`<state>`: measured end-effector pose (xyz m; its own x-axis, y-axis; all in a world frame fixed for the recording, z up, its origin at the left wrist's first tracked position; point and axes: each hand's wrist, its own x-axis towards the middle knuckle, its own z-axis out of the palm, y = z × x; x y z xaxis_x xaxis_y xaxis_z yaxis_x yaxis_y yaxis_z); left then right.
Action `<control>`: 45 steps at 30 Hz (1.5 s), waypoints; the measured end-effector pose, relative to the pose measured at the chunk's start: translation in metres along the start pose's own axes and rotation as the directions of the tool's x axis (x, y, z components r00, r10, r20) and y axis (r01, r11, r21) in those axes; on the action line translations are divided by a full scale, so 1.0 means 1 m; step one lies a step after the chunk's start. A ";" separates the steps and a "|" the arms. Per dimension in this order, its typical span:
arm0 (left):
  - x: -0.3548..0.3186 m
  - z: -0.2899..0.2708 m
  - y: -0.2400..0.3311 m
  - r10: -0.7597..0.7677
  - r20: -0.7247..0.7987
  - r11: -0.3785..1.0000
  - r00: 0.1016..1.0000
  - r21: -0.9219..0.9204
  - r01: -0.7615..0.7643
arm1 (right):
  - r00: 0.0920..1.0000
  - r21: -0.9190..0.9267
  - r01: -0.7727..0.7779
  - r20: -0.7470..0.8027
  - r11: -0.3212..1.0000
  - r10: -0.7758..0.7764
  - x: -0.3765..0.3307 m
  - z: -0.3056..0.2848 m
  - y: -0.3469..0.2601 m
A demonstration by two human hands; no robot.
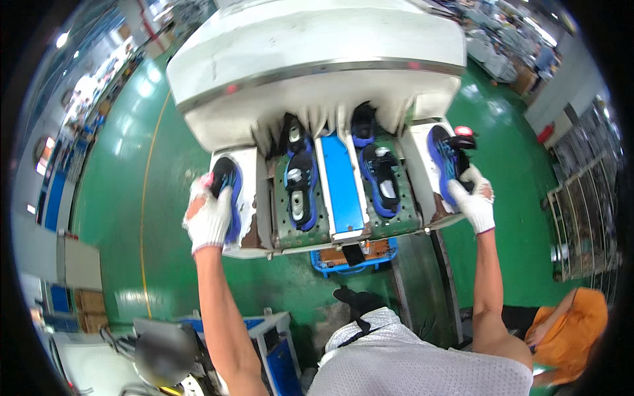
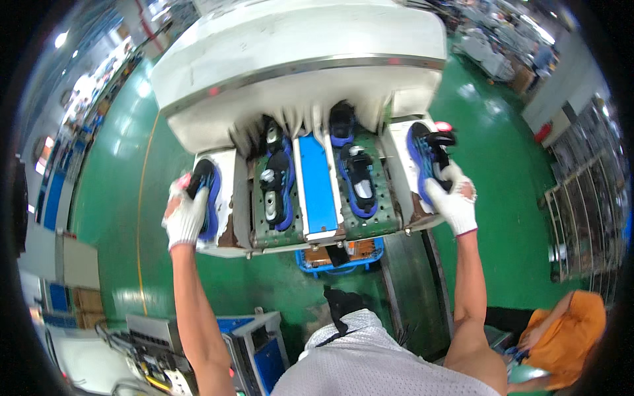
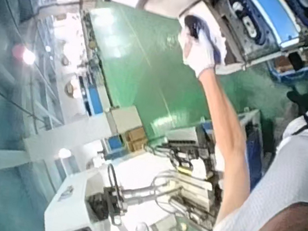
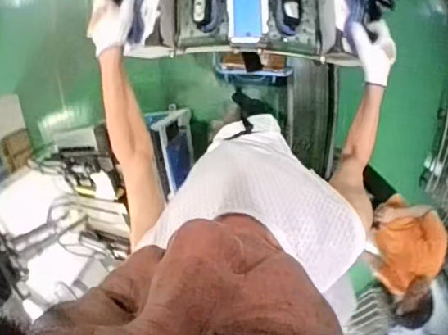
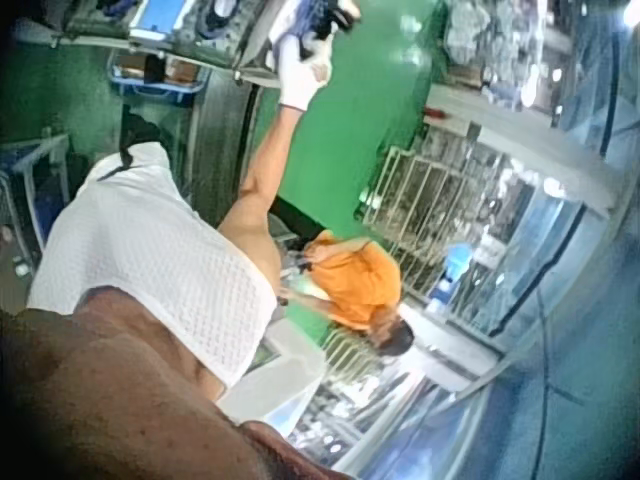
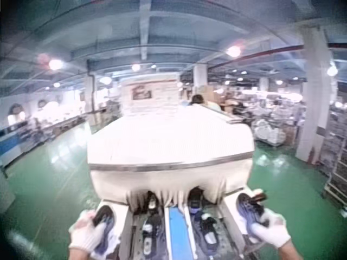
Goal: The person repeatedly picks up blue and black sneakers from a conveyor belt, places them into a machine, and then removes them to place them back on the belt. This cycle is performed continuously for multiple pairs of shoes.
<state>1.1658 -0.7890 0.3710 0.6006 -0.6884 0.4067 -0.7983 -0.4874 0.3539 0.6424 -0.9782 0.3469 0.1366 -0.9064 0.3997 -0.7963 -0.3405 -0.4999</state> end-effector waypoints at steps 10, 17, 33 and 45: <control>-0.061 -0.011 -0.012 -0.061 -0.456 0.933 0.888 -0.342 -0.111 | 0.844 0.128 0.447 -0.388 0.885 -0.370 -0.018 0.026 -0.085; -0.467 0.030 -0.010 -0.656 0.201 0.675 0.727 -0.274 0.685 | 0.119 0.661 -0.219 0.749 0.718 -0.652 -0.240 0.151 -0.244; -1.153 -0.153 0.316 -0.062 -0.518 -0.703 -0.853 -0.585 0.406 | -0.800 0.841 0.478 0.536 0.253 -0.270 -0.596 0.141 -0.292; -1.263 -0.103 0.188 -0.203 -0.363 -0.736 -0.909 -0.556 0.387 | -0.860 0.797 0.506 0.493 -0.331 -0.128 -0.716 0.070 -0.310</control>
<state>0.2620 0.0437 0.0103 -0.3673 0.9201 -0.1358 0.8449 0.3911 0.3649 0.8324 -0.2408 0.1617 0.2748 0.7000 -0.6591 0.8022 -0.5448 -0.2441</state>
